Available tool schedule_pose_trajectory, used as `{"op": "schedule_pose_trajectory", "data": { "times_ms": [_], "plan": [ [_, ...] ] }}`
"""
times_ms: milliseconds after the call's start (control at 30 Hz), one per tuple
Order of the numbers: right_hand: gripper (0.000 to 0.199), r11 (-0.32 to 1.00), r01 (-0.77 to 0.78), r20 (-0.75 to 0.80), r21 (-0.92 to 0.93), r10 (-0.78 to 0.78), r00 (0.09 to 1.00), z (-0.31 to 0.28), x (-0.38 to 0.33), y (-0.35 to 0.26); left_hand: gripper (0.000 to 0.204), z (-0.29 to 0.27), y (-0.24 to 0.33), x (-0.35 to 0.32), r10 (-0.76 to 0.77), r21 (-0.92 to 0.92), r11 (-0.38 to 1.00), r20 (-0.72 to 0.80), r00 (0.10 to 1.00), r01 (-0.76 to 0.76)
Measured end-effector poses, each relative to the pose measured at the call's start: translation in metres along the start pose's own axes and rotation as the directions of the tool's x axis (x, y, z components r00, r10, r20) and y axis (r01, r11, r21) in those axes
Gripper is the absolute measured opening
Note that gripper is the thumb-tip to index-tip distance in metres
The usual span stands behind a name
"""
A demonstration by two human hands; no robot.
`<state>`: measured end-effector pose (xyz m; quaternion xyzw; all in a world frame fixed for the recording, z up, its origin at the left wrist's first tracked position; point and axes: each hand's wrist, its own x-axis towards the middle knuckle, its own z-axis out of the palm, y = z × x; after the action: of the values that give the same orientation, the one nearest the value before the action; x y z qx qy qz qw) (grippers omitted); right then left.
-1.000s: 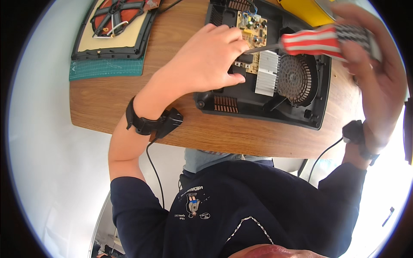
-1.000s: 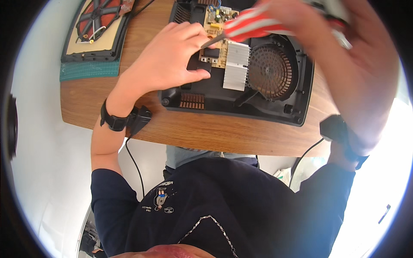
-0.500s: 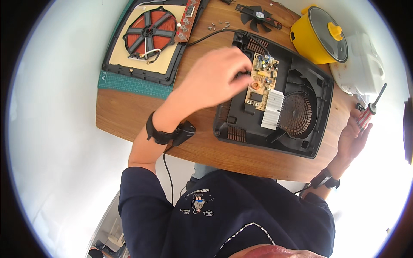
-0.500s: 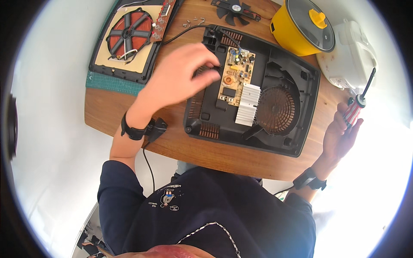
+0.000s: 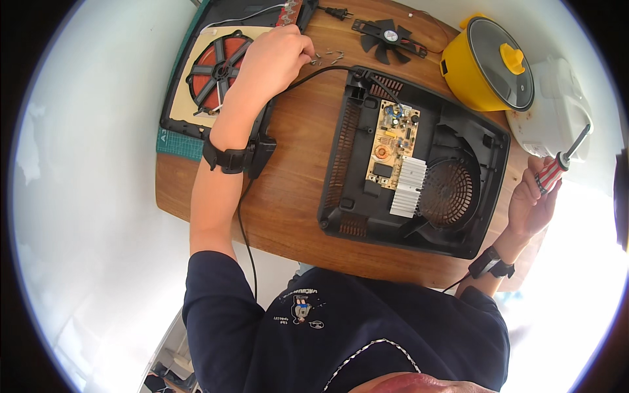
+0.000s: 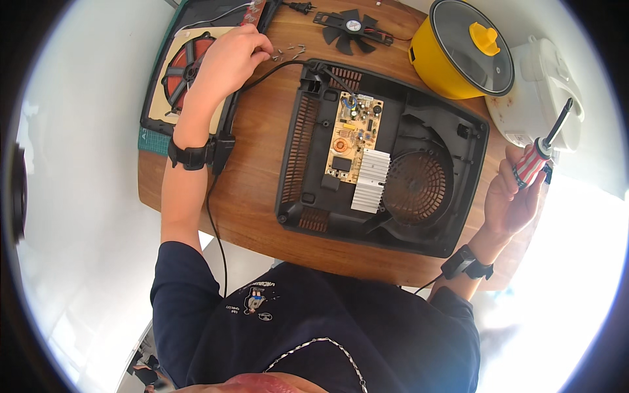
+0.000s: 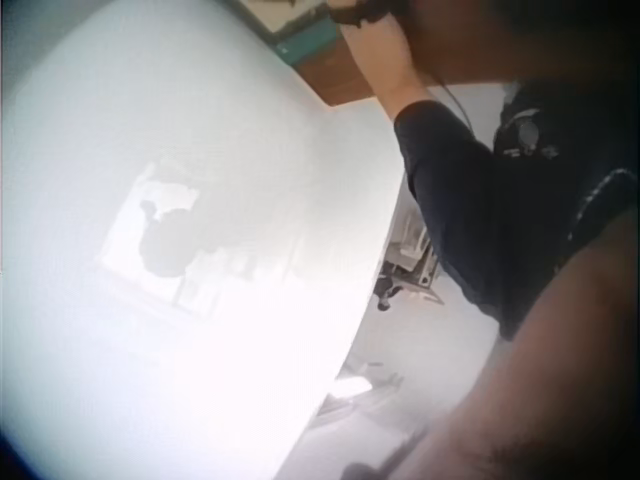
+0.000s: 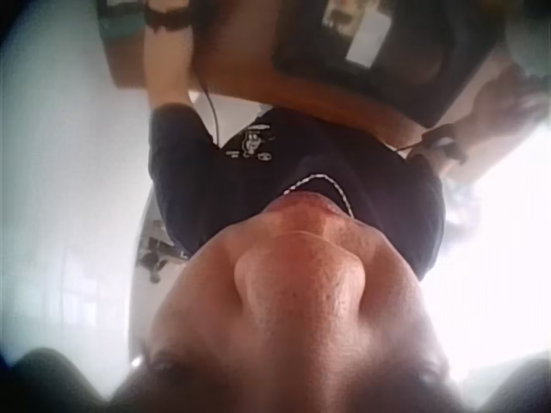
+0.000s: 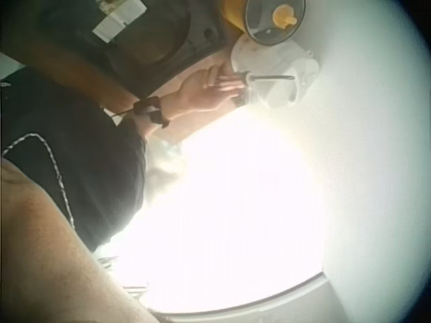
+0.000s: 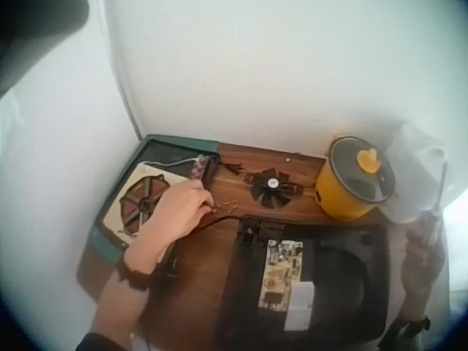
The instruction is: The person assembles an electronic device by attaching a heatsink to a circuit board, securing it with screws, and connecting a fan. They then install a digital display module and secure it with screws.
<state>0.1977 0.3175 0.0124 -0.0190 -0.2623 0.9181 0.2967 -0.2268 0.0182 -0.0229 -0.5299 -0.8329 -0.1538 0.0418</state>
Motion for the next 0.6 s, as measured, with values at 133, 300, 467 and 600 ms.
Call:
{"op": "schedule_pose_trajectory", "data": {
  "times_ms": [133,300,467,600],
  "plan": [
    [0.045,0.999,0.021,0.005,-0.037,-0.02,1.0,-0.004,0.001,-0.002,0.009,0.008,-0.002,0.013,0.022,0.031,0.999,0.043,0.999,-0.023],
    [0.046,0.998,0.041,0.014,-0.041,-0.041,0.999,-0.011,0.001,-0.002,0.01,0.009,-0.002,0.018,-0.008,0.067,0.998,0.059,0.998,0.004],
    [0.047,0.998,0.054,0.0,-0.037,-0.054,0.999,-0.017,0.0,-0.002,0.009,0.006,-0.003,0.018,0.031,0.062,0.997,0.085,0.996,-0.036],
    [0.047,0.997,0.063,-0.003,-0.053,-0.064,0.998,-0.018,0.0,-0.003,0.009,0.006,0.0,0.019,0.078,0.063,0.995,0.078,0.994,-0.083]
  ]
}}
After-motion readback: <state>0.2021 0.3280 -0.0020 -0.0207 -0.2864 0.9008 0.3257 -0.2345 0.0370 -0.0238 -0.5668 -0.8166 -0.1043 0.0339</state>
